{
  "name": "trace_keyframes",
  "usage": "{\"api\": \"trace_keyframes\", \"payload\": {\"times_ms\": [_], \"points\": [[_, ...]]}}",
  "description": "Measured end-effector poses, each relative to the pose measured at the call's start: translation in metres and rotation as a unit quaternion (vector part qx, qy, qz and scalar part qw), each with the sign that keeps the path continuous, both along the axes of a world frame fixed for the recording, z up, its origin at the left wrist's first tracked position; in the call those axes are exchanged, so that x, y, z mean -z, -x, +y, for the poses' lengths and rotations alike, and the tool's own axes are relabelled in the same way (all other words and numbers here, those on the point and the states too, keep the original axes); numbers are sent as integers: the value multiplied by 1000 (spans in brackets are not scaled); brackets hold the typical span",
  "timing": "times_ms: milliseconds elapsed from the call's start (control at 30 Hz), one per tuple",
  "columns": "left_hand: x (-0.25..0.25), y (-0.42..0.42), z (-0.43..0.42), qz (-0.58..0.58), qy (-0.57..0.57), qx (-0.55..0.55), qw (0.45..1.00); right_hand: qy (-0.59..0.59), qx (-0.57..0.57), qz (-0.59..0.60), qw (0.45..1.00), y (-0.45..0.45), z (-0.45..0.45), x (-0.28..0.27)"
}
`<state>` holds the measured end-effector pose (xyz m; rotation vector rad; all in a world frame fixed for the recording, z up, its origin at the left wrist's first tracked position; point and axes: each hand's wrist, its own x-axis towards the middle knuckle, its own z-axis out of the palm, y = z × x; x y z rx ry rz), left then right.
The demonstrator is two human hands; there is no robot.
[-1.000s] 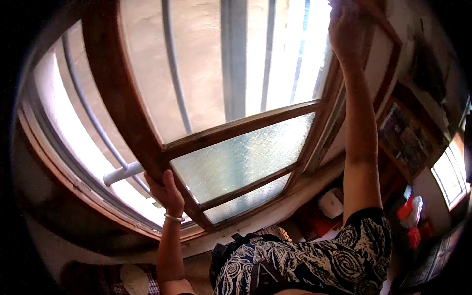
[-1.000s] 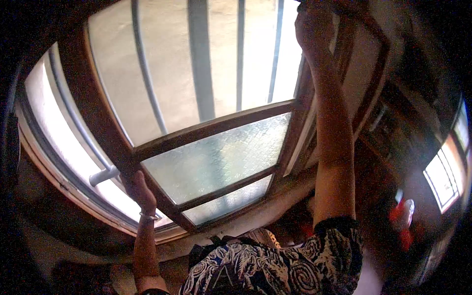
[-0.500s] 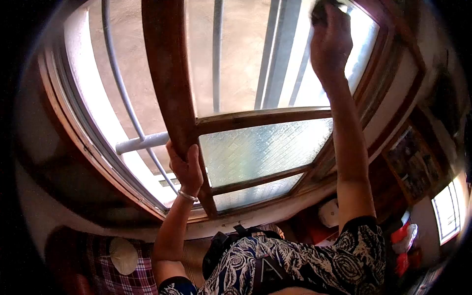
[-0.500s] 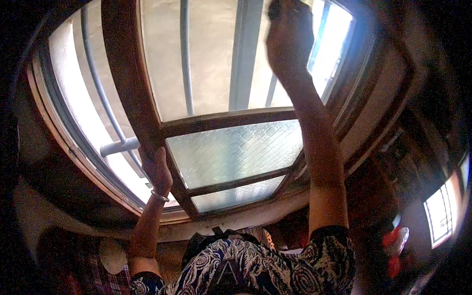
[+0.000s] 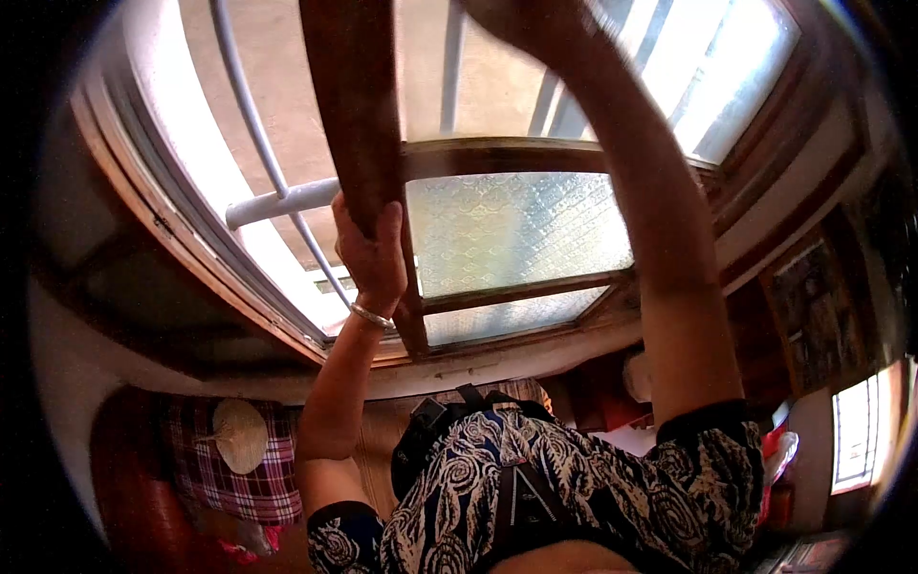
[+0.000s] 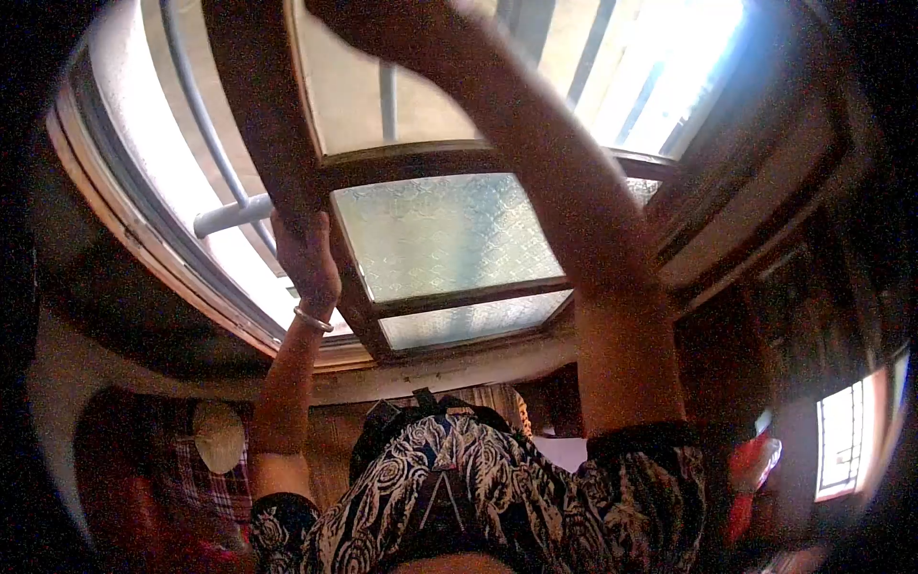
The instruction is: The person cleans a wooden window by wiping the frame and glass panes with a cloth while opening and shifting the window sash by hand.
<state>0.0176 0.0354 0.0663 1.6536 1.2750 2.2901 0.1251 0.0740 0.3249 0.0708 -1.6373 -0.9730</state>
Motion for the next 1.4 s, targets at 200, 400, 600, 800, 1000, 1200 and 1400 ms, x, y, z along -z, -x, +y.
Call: {"api": "trace_keyframes", "payload": {"times_ms": [200, 400, 600, 800, 1000, 1200, 1400], "points": [[-1, -13, 6, -79, 27, 22, 996, 278, 63, -74, 956, -30, -4, 100], [-7, -15, 1, -105, 83, 28, 991, 293, 105, -127, 942, -50, -24, 144], [2, -11, 3, -85, 65, 8, 994, 345, 182, -141, 910, -87, -29, 142], [8, -6, 5, -111, 57, 12, 992, 266, 349, -50, 897, -207, -13, 160], [22, 2, 8, -104, 46, 9, 993, 287, 501, 34, 816, -312, -25, 171], [18, -2, 11, -115, 36, 21, 992, 309, 490, 109, 808, -305, -16, 175], [12, -5, 10, -80, 47, 18, 996, 283, 427, 135, 848, -226, -12, 192]]}}
